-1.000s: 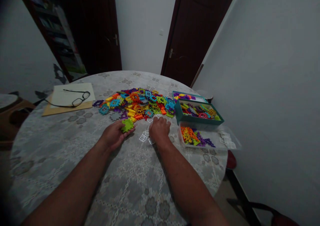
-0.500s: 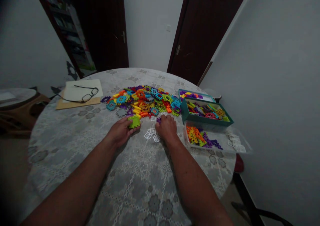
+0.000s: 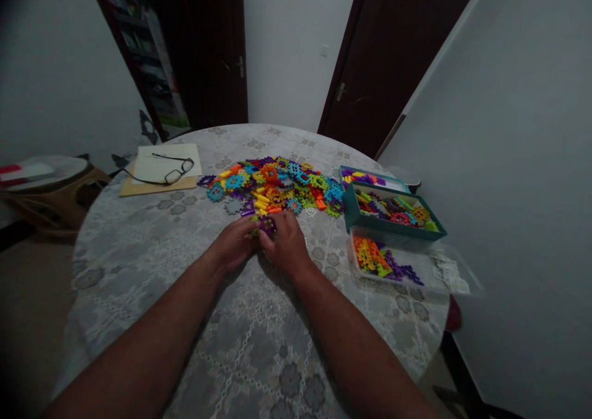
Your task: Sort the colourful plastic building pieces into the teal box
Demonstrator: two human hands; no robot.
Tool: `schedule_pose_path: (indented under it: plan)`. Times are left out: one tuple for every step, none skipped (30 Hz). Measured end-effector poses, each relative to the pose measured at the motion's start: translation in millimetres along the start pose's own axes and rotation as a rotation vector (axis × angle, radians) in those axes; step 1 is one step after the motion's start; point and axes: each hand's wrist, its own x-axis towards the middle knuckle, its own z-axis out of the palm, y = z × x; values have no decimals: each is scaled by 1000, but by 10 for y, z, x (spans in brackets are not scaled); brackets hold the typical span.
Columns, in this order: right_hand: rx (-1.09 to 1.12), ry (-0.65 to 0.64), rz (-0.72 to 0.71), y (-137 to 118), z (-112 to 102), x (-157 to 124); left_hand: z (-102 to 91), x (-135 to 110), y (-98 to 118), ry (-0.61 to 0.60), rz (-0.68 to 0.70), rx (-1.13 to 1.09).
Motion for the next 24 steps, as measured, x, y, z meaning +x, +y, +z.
schedule_pose_path:
  plan:
    - [9,-10,-11,-11,35,-12,6,-4,-17,-26,12,25]
    - [16,-20,-22,-16,61,-23,9,-2,-37,-38,30,53]
    - [22,-29,-32,-16,80,-32,8,5,-58,-31,52,83]
    - [29,-36,-43,-14,90,-39,3,14,-76,-12,76,115]
    - [37,-37,-51,-11,93,-45,-3,24,-89,13,97,143]
    - [50,-26,-55,-7,90,-47,-9,33,-96,38,113,159]
    - [68,-7,-50,-3,83,-47,-14,40,-94,56,117,159]
    - [93,17,-32,2,75,-44,-15,43,-84,64,111,144]
    - [121,39,-1,8,68,-39,-13,42,-70,67,101,121]
    - [150,53,36,15,63,-33,-7,36,-54,64,88,96]
    - [176,54,71,23,63,-26,1,27,-39,54,80,78]
    - [195,42,98,28,67,-19,11,14,-27,43,81,75]
    - [208,24,113,32,77,-14,21,-1,-17,30,90,93]
    - [219,8,116,31,90,-11,30,-20,-10,17,110,135]
    - [231,-2,116,27,105,-8,38,-41,-4,8,141,197]
    - [248,-7,117,19,119,-7,46,-64,2,-1,178,271]
    - [271,-11,118,9,131,-5,53,-86,12,-5,211,344]
    - [292,-16,116,-2,138,-1,60,-107,23,-2,229,403]
    - [304,-20,112,-11,141,4,68,-125,36,1,232,445]
    - [302,-23,110,-17,137,11,76,-139,48,5,223,472]
    - [289,-21,113,-18,129,20,86,-147,57,7,206,480]
    - [269,-12,122,-16,117,31,95,-150,62,4,178,467]
    - [252,1,139,-9,103,44,103,-146,62,-2,147,442]
    - [241,19,159,-1,86,57,110,-138,56,-11,115,410]
